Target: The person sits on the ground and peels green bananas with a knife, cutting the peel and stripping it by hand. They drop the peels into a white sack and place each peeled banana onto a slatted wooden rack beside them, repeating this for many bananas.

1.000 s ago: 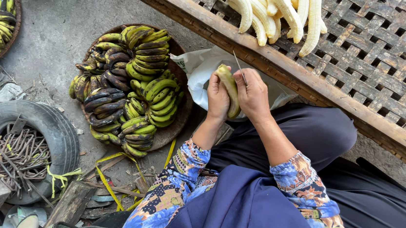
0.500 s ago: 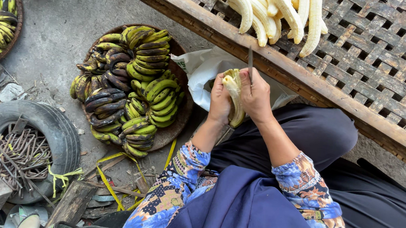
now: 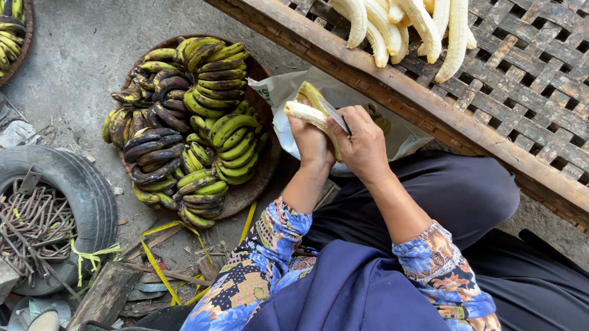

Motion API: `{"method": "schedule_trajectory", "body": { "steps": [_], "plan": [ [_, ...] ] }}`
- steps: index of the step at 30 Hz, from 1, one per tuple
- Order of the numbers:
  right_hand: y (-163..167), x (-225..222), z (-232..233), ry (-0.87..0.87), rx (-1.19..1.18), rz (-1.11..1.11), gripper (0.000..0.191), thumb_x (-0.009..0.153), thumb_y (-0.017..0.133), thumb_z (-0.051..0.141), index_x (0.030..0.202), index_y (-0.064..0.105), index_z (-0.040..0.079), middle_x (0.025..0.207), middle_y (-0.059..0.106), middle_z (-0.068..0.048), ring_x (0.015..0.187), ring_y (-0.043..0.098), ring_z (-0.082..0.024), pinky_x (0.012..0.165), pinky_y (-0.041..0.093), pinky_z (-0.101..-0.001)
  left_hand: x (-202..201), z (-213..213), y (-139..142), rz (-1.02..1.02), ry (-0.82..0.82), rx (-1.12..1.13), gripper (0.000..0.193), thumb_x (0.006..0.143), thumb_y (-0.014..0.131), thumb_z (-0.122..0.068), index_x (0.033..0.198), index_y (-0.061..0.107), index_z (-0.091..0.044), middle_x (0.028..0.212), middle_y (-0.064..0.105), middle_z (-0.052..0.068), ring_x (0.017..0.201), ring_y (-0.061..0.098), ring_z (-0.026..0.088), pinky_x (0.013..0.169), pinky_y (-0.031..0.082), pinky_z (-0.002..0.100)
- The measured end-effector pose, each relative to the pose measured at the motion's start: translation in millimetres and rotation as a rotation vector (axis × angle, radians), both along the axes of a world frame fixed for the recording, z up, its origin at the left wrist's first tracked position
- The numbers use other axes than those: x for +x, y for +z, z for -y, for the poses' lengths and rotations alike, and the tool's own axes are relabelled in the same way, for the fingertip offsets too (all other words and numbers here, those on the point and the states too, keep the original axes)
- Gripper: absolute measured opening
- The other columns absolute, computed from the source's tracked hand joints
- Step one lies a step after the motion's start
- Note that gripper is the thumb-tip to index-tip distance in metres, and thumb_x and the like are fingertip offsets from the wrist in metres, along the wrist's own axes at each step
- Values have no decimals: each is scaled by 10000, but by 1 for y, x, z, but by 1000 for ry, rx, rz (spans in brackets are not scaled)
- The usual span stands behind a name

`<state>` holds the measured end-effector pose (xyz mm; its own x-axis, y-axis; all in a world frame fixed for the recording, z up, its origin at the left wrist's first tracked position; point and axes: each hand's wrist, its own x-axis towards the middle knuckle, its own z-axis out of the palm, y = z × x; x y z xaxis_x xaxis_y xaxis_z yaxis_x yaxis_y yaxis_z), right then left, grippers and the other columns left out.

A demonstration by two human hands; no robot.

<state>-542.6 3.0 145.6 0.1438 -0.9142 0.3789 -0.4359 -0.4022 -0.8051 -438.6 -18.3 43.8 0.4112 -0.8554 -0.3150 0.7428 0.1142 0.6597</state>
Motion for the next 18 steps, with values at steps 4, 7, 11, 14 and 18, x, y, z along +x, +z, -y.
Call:
{"method": "schedule_trajectory", "body": {
  "steps": [4,7,11,14,18],
  "plan": [
    [-2,1,1,-20,-12,-38,126,1024,684,101,1022,634,-14,928,649,-169,841,659,-359,727,532,-402,-4,-3,0,-48,-12,46,206,1065,503,-196,1241,478,-91,1123,612,65,1001,627,180,839,560,355],
    [-7,-1,4,-30,19,-2,120,1035,677,99,1009,639,-11,917,662,-166,821,668,-345,717,537,-395,-4,-2,-1,-23,-47,109,268,1027,511,-179,1283,428,-178,1138,609,42,1020,619,175,852,556,351],
    [-10,-3,8,-141,157,34,158,1014,699,123,955,638,-9,855,670,-168,755,677,-315,672,527,-387,-6,1,-5,76,-141,8,220,1113,543,-206,1289,465,-98,1120,600,95,1028,595,226,876,530,382],
    [-10,-4,8,-202,168,52,168,1001,712,131,943,641,-9,835,664,-176,736,666,-320,664,522,-391,-15,-4,-4,14,-54,52,288,1095,517,-292,1253,533,-51,1151,620,82,1094,612,207,971,521,360],
    [-12,-9,6,-239,117,60,160,1052,662,128,979,630,-11,862,656,-171,753,649,-313,676,516,-381,-23,-23,1,-449,-91,-51,670,992,445,-602,1177,594,25,1098,655,126,1058,622,241,970,498,367]
  ]
}}
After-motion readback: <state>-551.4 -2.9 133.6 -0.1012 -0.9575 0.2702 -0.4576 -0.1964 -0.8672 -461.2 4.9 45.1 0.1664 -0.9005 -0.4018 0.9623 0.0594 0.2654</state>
